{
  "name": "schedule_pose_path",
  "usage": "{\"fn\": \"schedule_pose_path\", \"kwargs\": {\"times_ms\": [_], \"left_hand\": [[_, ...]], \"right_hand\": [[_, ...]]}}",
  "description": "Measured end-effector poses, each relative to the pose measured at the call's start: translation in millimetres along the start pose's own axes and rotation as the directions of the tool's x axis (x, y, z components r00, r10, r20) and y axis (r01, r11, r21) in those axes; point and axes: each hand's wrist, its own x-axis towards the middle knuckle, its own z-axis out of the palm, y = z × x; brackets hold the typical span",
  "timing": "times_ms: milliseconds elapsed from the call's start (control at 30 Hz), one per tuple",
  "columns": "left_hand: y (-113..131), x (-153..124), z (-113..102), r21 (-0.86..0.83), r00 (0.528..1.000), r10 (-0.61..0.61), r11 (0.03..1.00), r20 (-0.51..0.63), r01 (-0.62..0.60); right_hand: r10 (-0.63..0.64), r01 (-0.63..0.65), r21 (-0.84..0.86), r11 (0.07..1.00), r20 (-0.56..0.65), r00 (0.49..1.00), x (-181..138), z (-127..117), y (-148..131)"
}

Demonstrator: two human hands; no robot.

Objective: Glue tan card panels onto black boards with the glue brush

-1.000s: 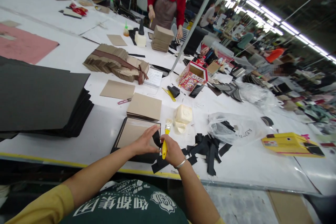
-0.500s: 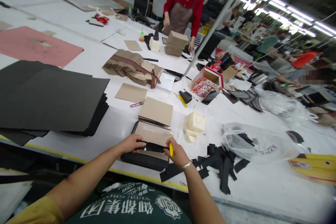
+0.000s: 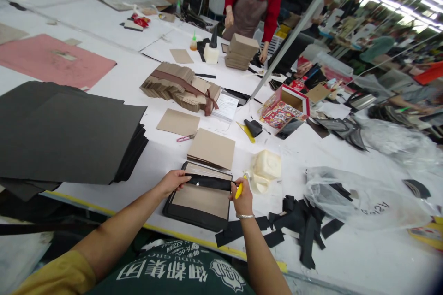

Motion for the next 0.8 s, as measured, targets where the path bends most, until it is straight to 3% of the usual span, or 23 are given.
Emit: {"fn": "schedule_pose_path", "kwargs": {"times_ms": [100,200,267,433,567,667,800], "left_hand": [[2.9,1.9,1.1,0.12,0.997,0.062,0.991,-0.048,-0.056],[8.0,-1.1,3.5,0.145,0.997,0.061,0.988,-0.045,-0.054],[9.6,-4.4,6.6,0.115,0.999,0.051,0.992,-0.01,-0.05],[1.1,-7.9,15.7,0.022,0.997,0.064,0.998,0.051,-0.066],[-12.4,-0.5,19.2,0.105,0.979,0.196,0.976,-0.062,-0.189],[-17.1,8.1,19.7,0.165,0.95,0.273,0.955,-0.155,-0.247],[-13.4,19.7,19.7,0.118,0.956,0.153,0.985,-0.249,-0.127]], "right_hand": [[0.022,-0.02,0.167,0.986,-0.014,1.0,2.1,-3.0,2.3],[-0.003,0.016,0.223,0.975,-0.058,0.998,0.0,-6.2,4.0],[-0.026,0.043,0.156,0.987,-0.104,0.994,-3.2,-7.3,6.7],[-0.176,0.137,-0.205,0.969,-0.187,0.966,-10.7,-5.4,19.4],[-0.283,0.233,-0.252,0.939,-0.183,0.941,-11.8,0.2,28.3],[-0.3,0.236,-0.265,0.935,-0.235,0.925,-7.8,6.4,33.3],[-0.253,0.19,-0.258,0.947,-0.239,0.937,3.7,15.0,37.4]]}}
